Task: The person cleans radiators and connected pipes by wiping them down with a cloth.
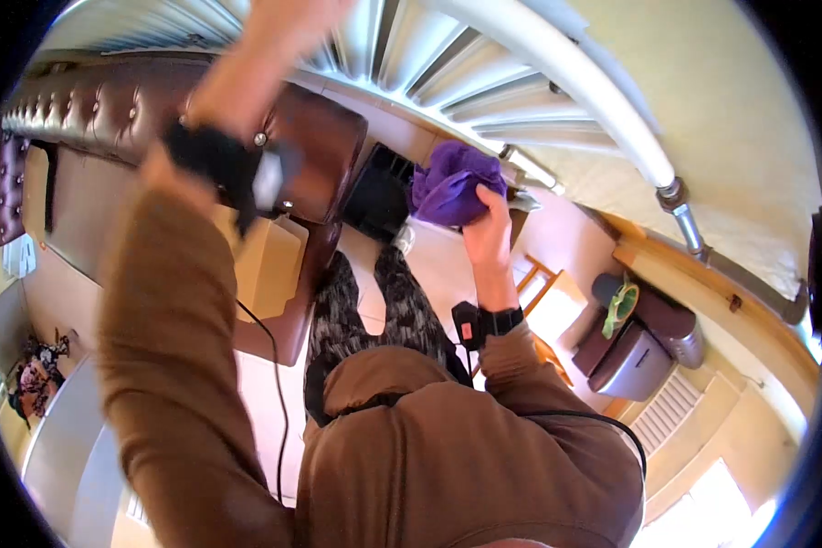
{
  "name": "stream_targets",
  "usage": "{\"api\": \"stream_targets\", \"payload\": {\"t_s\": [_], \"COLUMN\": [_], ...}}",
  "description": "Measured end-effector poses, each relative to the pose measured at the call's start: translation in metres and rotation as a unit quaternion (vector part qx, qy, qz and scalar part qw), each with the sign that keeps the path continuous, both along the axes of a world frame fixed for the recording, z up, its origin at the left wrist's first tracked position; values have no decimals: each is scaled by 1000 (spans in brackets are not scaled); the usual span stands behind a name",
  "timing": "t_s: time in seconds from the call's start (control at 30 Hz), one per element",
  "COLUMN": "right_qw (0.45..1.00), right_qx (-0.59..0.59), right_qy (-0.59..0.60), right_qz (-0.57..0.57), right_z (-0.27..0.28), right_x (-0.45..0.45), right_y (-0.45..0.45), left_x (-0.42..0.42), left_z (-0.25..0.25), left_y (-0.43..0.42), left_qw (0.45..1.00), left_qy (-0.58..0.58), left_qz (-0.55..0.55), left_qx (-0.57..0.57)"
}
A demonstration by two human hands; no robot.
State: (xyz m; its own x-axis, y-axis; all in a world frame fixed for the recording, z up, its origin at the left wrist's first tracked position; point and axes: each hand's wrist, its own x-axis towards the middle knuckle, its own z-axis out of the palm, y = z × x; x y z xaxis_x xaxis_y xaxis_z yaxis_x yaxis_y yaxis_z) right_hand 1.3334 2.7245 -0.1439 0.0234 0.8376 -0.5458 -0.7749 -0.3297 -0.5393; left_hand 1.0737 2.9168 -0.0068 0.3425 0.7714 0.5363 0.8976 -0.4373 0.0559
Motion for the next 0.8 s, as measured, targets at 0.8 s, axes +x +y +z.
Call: {"api": "stream_targets", "payload": {"t_s": [0.8], "right_qw": [218], "right_qx": [565], "right_qy": [-724], "right_qz": [332], "right_z": [180], "right_x": [-29], "right_y": [190], "left_x": [121], "left_z": [-163], "left_y": [-158], "left_qw": [272], "left_qy": [-898], "left_qz": [72], "left_qx": [-339]}}
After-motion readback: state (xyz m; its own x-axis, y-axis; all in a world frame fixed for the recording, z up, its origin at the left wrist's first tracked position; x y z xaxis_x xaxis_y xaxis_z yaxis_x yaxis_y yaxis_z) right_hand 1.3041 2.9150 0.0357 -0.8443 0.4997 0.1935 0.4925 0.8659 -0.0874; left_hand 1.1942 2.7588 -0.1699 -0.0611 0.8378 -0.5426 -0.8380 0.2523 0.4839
